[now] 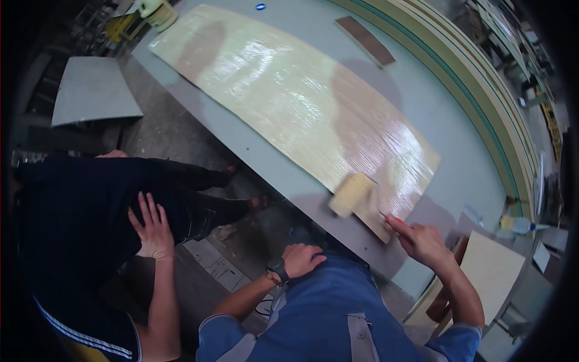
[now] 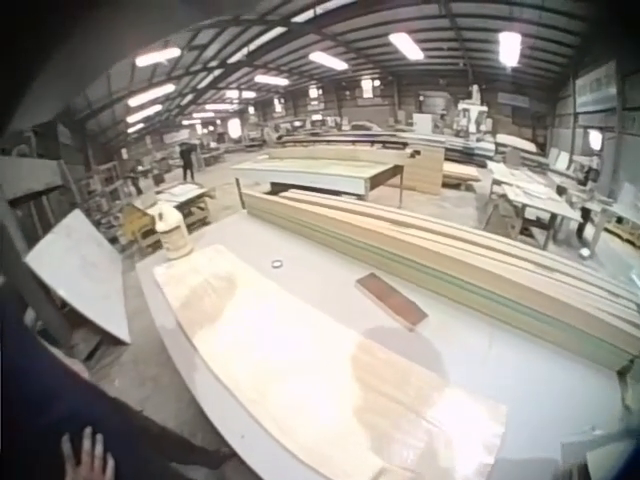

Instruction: Applying glue to a wooden board using a manual roller.

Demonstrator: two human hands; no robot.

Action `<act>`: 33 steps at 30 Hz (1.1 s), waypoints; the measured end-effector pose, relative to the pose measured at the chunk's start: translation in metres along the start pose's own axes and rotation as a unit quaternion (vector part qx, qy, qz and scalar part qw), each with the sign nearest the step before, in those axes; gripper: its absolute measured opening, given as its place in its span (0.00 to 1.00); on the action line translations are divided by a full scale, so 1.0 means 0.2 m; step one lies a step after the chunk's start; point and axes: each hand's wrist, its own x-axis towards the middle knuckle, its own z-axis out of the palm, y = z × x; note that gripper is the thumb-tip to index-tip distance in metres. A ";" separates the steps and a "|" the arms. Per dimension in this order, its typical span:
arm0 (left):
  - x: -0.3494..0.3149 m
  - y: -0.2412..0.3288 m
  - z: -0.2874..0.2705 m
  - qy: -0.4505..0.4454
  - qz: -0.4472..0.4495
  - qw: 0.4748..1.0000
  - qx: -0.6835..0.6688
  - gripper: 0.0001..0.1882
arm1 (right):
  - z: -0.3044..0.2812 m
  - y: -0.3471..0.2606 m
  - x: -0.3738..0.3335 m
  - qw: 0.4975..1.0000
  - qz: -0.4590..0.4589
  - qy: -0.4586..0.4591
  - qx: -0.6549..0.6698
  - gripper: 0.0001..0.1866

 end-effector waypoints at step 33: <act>-0.13 -0.40 -0.26 0.266 -0.124 0.936 -0.195 0.16 | -0.17 -0.19 0.65 0.999 -0.048 0.017 0.008 0.31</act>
